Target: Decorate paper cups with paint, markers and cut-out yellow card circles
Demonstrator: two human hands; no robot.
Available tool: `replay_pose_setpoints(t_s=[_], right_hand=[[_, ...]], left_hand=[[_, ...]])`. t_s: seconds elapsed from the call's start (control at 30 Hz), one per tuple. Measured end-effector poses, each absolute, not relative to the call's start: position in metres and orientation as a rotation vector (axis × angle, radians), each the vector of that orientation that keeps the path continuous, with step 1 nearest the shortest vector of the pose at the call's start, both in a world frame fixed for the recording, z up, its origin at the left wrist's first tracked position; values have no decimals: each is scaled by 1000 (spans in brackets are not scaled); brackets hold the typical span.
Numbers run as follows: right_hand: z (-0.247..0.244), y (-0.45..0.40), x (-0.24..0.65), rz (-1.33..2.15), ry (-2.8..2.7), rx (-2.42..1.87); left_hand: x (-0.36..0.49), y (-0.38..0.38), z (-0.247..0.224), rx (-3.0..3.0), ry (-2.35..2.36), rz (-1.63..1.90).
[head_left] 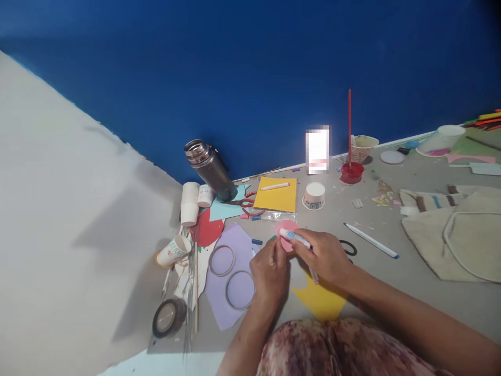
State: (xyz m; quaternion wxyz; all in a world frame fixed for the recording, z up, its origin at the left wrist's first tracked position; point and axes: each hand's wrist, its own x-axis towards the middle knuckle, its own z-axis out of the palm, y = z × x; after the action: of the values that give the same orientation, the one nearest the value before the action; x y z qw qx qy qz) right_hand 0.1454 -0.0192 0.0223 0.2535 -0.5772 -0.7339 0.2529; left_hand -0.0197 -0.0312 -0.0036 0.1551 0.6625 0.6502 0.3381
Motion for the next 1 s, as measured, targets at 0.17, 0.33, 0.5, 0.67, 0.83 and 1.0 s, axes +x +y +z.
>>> replay_pose_setpoints(t_s=[0.17, 0.33, 0.5, 0.67, 0.83, 1.0], right_hand=[[22, -20, 144, 655, -2035, -1557], [17, -21, 143, 599, -2123, -1541], [16, -22, 142, 544, -2150, -1530], [16, -23, 140, 593, -2120, -1568], [15, -22, 138, 721, -1992, -1520], [19, -20, 139, 857, -1852, -1491]], left_hand=[[-19, -30, 6, 1710, 1771, 1069], [-19, -31, 13, 1653, 1719, 1037], [-22, -30, 5, 1736, 1755, 980], [-21, -30, 4, 1805, 1808, 876], [-18, -33, 6, 1839, 1854, 823], [-17, -34, 2, 1827, 1879, 839]])
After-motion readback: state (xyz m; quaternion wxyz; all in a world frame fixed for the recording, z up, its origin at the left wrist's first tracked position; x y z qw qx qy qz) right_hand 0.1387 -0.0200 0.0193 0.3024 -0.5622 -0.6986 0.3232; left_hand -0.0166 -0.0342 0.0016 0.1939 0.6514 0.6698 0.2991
